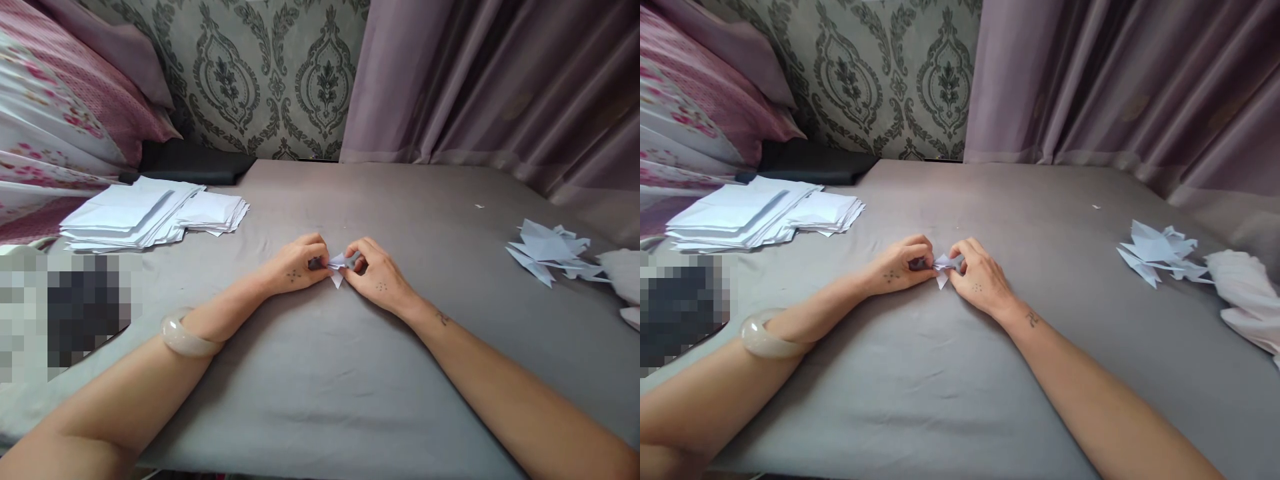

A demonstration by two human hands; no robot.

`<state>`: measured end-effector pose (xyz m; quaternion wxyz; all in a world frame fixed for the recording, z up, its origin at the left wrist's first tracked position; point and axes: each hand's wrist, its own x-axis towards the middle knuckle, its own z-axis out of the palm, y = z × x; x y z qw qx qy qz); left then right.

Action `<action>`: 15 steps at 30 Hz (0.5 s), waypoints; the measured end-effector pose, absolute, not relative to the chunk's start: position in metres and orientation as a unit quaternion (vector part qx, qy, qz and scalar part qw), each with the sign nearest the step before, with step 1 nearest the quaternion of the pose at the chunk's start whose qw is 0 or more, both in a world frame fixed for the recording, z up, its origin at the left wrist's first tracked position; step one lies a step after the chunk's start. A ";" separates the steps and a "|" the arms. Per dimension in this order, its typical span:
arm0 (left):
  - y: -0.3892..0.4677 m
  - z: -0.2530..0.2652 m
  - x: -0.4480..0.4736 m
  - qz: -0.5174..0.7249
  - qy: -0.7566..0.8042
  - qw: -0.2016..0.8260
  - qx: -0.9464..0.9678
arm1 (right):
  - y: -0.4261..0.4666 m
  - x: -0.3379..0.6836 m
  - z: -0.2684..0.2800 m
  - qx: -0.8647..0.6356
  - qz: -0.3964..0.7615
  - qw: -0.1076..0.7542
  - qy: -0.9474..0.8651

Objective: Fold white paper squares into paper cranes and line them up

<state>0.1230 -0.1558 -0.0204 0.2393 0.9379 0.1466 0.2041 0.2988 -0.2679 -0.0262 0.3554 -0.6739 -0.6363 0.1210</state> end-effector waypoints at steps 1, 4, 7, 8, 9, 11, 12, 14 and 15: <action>-0.157 -0.021 0.123 0.210 0.153 0.221 0.940 | -0.268 0.299 -0.026 -0.668 0.120 0.353 -0.644; -0.160 -0.019 0.124 0.217 0.148 0.182 0.948 | -0.269 0.298 -0.026 -0.659 0.120 0.336 -0.662; -0.162 -0.018 0.124 0.224 0.124 0.164 0.953 | -0.269 0.297 -0.025 -0.666 0.122 0.331 -0.657; -0.163 -0.018 0.124 0.228 0.120 0.159 0.953 | -0.268 0.297 -0.025 -0.672 0.123 0.337 -0.648; -0.163 -0.018 0.124 0.231 0.118 0.156 0.953 | -0.268 0.297 -0.025 -0.678 0.124 0.344 -0.638; -0.163 -0.019 0.124 0.233 0.115 0.151 0.954 | -0.268 0.297 -0.024 -0.683 0.130 0.354 -0.626; -0.163 -0.019 0.124 0.230 0.112 0.150 0.955 | -0.268 0.297 -0.024 -0.679 0.134 0.356 -0.629; -0.163 -0.020 0.124 0.225 0.102 0.149 0.957 | -0.268 0.296 -0.024 -0.665 0.137 0.356 -0.642; -0.163 -0.020 0.125 0.223 0.096 0.149 0.959 | -0.268 0.296 -0.024 -0.659 0.135 0.356 -0.648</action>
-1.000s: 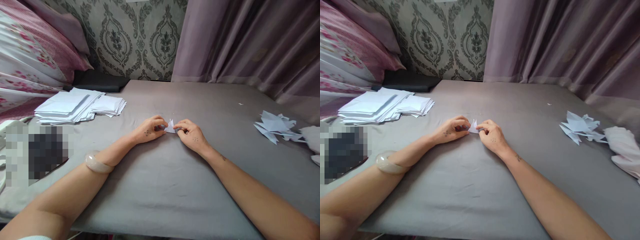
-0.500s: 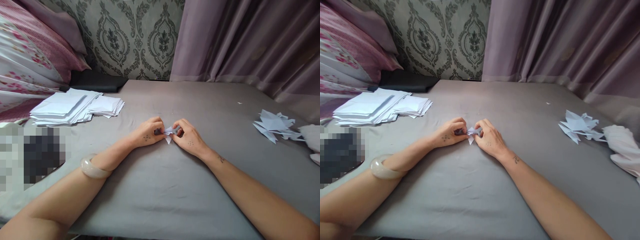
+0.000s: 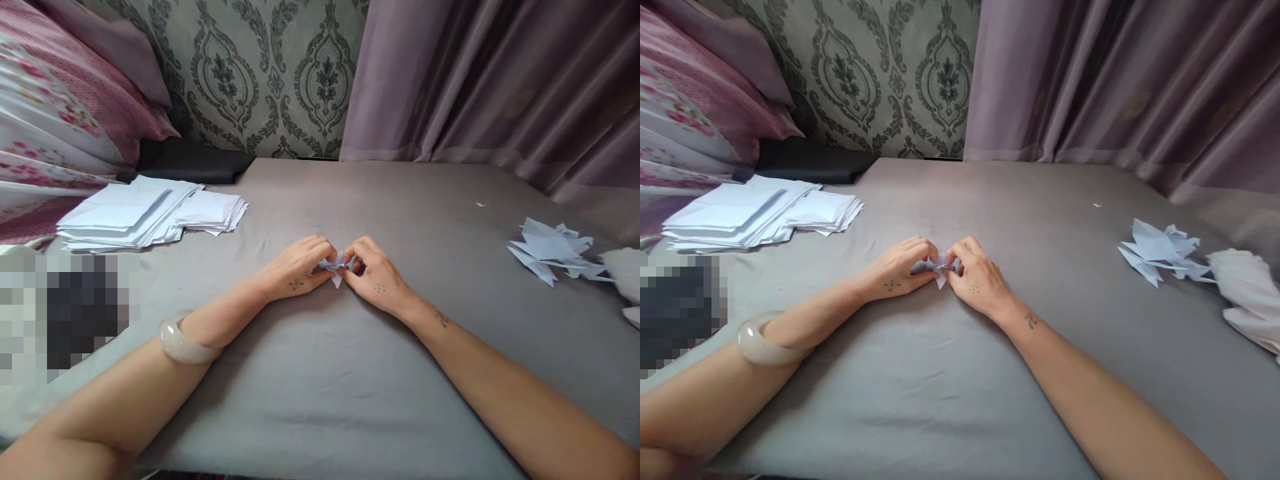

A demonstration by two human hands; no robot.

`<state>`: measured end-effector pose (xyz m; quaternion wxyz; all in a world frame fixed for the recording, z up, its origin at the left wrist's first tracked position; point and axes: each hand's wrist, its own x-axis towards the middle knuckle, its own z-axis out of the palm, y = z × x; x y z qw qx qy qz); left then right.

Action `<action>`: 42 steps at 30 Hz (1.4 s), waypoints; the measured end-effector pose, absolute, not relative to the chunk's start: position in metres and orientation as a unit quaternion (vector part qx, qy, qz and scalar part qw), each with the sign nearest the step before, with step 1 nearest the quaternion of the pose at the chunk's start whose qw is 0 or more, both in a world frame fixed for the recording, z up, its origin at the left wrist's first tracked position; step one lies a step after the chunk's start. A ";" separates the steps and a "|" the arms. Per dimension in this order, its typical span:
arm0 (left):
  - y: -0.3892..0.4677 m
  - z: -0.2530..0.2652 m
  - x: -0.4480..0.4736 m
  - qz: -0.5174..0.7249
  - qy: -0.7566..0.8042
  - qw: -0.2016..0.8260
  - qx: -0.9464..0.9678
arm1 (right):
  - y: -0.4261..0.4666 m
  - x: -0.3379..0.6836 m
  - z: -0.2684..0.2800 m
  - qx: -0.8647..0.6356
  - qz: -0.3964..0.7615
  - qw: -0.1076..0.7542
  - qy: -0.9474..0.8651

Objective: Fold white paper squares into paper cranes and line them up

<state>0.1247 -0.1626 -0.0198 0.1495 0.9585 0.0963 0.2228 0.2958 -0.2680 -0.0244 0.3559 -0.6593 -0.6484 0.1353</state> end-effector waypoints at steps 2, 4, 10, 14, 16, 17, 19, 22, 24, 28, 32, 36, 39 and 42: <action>-0.162 -0.020 0.125 0.220 0.092 0.152 0.959 | -0.268 0.296 -0.025 -0.655 0.129 0.353 -0.656; -0.163 -0.020 0.126 0.221 0.101 0.154 0.958 | -0.268 0.296 -0.027 -0.656 0.124 0.347 -0.659; -0.163 -0.020 0.126 0.205 0.153 0.175 0.951 | -0.269 0.297 -0.027 -0.669 0.125 0.313 -0.662; -0.162 -0.021 0.128 0.189 0.180 0.211 0.942 | -0.268 0.297 -0.027 -0.674 0.127 0.314 -0.656; -0.161 -0.021 0.129 0.187 0.199 0.233 0.933 | -0.267 0.297 -0.027 -0.676 0.139 0.321 -0.648; -0.161 -0.021 0.130 0.186 0.209 0.244 0.928 | -0.266 0.297 -0.027 -0.677 0.147 0.326 -0.643; -0.161 -0.021 0.132 0.184 0.225 0.262 0.920 | -0.264 0.297 -0.026 -0.681 0.164 0.335 -0.631; -0.161 -0.022 0.134 0.187 0.229 0.257 0.920 | -0.262 0.297 -0.025 -0.688 0.176 0.338 -0.618; -0.160 -0.025 0.134 0.195 0.219 0.237 0.926 | -0.261 0.297 -0.025 -0.690 0.167 0.336 -0.619; -0.157 -0.029 0.135 0.211 0.217 0.212 0.929 | -0.260 0.297 -0.026 -0.689 0.119 0.320 -0.639; -0.154 -0.030 0.137 0.198 0.188 0.208 0.939 | -0.259 0.296 -0.025 -0.701 0.099 0.279 -0.649; -0.152 -0.032 0.138 0.192 0.148 0.162 0.957 | -0.258 0.296 -0.023 -0.706 0.103 0.246 -0.656; -0.152 -0.032 0.137 0.195 0.164 0.185 0.949 | -0.258 0.303 -0.023 -0.672 0.158 0.285 -0.665; -0.153 -0.030 0.134 0.199 0.188 0.271 0.923 | -0.257 0.314 -0.021 -0.667 0.279 0.370 -0.584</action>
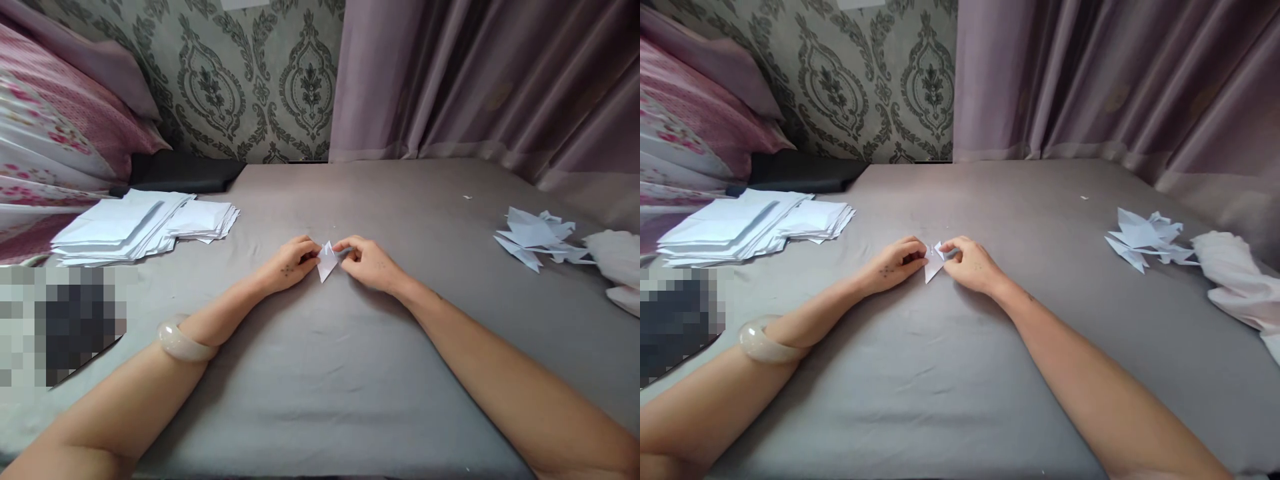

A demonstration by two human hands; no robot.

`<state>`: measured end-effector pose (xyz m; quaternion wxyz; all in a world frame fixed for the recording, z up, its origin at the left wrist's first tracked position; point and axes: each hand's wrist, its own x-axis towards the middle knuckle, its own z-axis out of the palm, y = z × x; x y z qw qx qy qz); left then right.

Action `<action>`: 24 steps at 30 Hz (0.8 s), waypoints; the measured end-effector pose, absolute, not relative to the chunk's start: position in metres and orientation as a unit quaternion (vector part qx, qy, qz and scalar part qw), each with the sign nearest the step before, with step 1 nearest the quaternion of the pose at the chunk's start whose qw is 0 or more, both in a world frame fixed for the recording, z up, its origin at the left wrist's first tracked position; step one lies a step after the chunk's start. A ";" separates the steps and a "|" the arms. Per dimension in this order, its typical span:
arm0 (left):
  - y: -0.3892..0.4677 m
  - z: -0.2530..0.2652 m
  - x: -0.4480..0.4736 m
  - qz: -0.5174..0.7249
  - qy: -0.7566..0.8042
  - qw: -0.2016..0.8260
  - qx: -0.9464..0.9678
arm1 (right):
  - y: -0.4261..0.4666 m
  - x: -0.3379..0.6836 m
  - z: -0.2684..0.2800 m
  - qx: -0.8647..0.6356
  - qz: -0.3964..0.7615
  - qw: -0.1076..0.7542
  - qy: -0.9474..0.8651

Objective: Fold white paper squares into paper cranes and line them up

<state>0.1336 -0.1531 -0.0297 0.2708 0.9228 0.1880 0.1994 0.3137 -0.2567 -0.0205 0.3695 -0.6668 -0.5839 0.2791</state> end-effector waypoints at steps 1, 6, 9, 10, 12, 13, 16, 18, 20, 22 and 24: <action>-0.153 -0.029 0.132 0.202 0.194 0.296 0.913 | -0.256 0.316 -0.019 -0.672 0.316 0.401 -0.536; -0.156 -0.021 0.128 0.207 0.233 0.348 0.884 | -0.255 0.319 -0.012 -0.649 0.404 0.531 -0.367; -0.159 -0.013 0.129 0.223 0.266 0.380 0.858 | -0.254 0.318 -0.011 -0.638 0.414 0.550 -0.345; -0.159 -0.011 0.129 0.229 0.276 0.390 0.848 | -0.253 0.318 -0.011 -0.636 0.414 0.554 -0.343; -0.160 -0.008 0.129 0.238 0.293 0.405 0.833 | -0.253 0.319 -0.011 -0.632 0.414 0.559 -0.343; -0.160 -0.007 0.129 0.238 0.299 0.411 0.828 | -0.252 0.319 -0.012 -0.631 0.414 0.558 -0.344; -0.159 -0.007 0.131 0.219 0.296 0.419 0.830 | -0.252 0.318 -0.014 -0.631 0.410 0.556 -0.353; -0.157 -0.007 0.135 0.203 0.279 0.418 0.840 | -0.251 0.318 -0.016 -0.623 0.403 0.563 -0.365; -0.156 -0.007 0.141 0.194 0.259 0.416 0.850 | -0.251 0.317 -0.018 -0.610 0.397 0.572 -0.378; -0.155 -0.008 0.146 0.188 0.242 0.417 0.856 | -0.251 0.317 -0.020 -0.601 0.394 0.579 -0.386; -0.156 -0.012 0.151 0.181 0.237 0.413 0.861 | -0.251 0.317 -0.021 -0.601 0.392 0.580 -0.385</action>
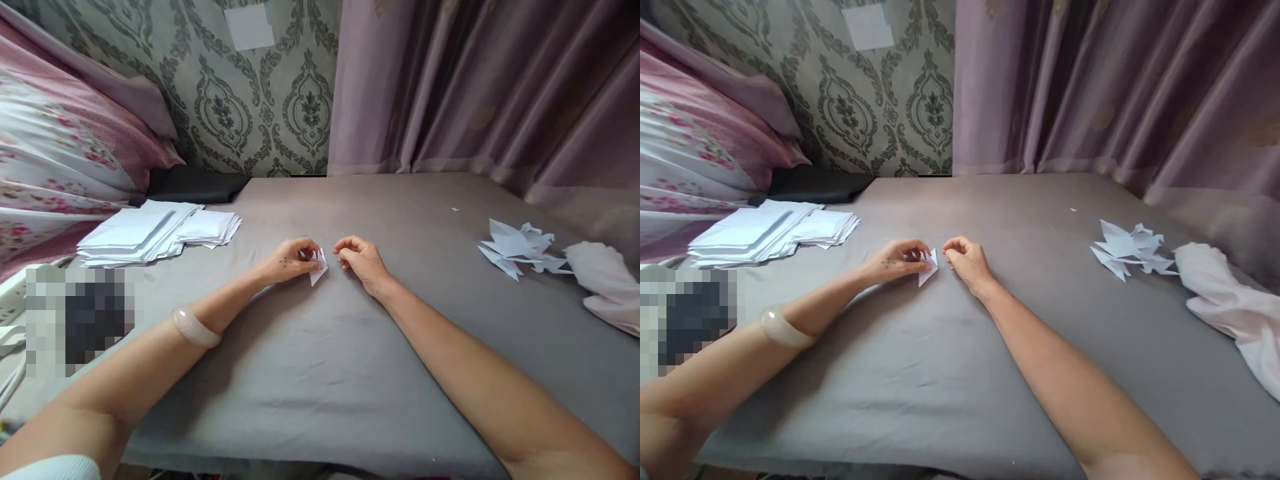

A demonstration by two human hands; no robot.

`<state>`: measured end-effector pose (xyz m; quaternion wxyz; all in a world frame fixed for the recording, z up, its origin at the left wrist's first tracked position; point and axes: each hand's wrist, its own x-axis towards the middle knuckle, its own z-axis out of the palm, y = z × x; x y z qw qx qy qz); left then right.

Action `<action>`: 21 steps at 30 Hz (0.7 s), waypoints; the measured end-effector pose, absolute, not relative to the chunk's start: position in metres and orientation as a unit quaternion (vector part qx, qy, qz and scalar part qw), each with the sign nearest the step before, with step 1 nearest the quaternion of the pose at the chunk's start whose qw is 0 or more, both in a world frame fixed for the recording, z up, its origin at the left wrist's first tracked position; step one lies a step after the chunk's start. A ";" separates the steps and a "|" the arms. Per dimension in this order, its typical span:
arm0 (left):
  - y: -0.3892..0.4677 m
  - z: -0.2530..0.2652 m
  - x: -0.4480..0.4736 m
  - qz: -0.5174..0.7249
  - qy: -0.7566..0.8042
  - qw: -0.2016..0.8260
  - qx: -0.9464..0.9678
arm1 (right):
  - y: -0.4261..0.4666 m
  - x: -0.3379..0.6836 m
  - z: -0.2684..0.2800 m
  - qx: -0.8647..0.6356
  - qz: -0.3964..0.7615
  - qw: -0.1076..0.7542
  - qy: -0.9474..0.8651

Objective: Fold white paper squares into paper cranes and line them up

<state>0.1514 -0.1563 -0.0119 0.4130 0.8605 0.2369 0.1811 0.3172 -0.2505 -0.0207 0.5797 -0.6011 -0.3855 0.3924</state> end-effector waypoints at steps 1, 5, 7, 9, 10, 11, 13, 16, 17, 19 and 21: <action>-0.157 -0.015 0.153 0.178 0.241 0.406 0.863 | -0.251 0.317 -0.020 -0.604 0.391 0.578 -0.385; -0.164 -0.027 0.157 0.202 0.286 0.351 0.868 | -0.253 0.316 -0.018 -0.614 0.383 0.565 -0.396; -0.167 -0.030 0.157 0.217 0.296 0.333 0.869 | -0.254 0.315 -0.018 -0.614 0.374 0.555 -0.418; -0.169 -0.030 0.156 0.225 0.296 0.325 0.869 | -0.254 0.314 -0.019 -0.616 0.359 0.539 -0.449; -0.170 -0.030 0.156 0.228 0.295 0.328 0.868 | -0.254 0.314 -0.020 -0.618 0.350 0.529 -0.465; -0.170 -0.030 0.155 0.233 0.295 0.335 0.864 | -0.254 0.313 -0.021 -0.621 0.339 0.518 -0.481; -0.170 -0.029 0.153 0.248 0.291 0.355 0.853 | -0.255 0.312 -0.022 -0.626 0.317 0.500 -0.507; -0.168 -0.030 0.152 0.273 0.285 0.372 0.840 | -0.255 0.308 -0.021 -0.633 0.288 0.485 -0.530; -0.168 -0.031 0.152 0.276 0.282 0.375 0.839 | -0.256 0.307 -0.021 -0.636 0.280 0.482 -0.534; -0.168 -0.031 0.151 0.276 0.278 0.379 0.839 | -0.256 0.305 -0.019 -0.639 0.271 0.477 -0.539; -0.169 -0.030 0.151 0.272 0.278 0.379 0.840 | -0.256 0.304 -0.018 -0.642 0.266 0.475 -0.540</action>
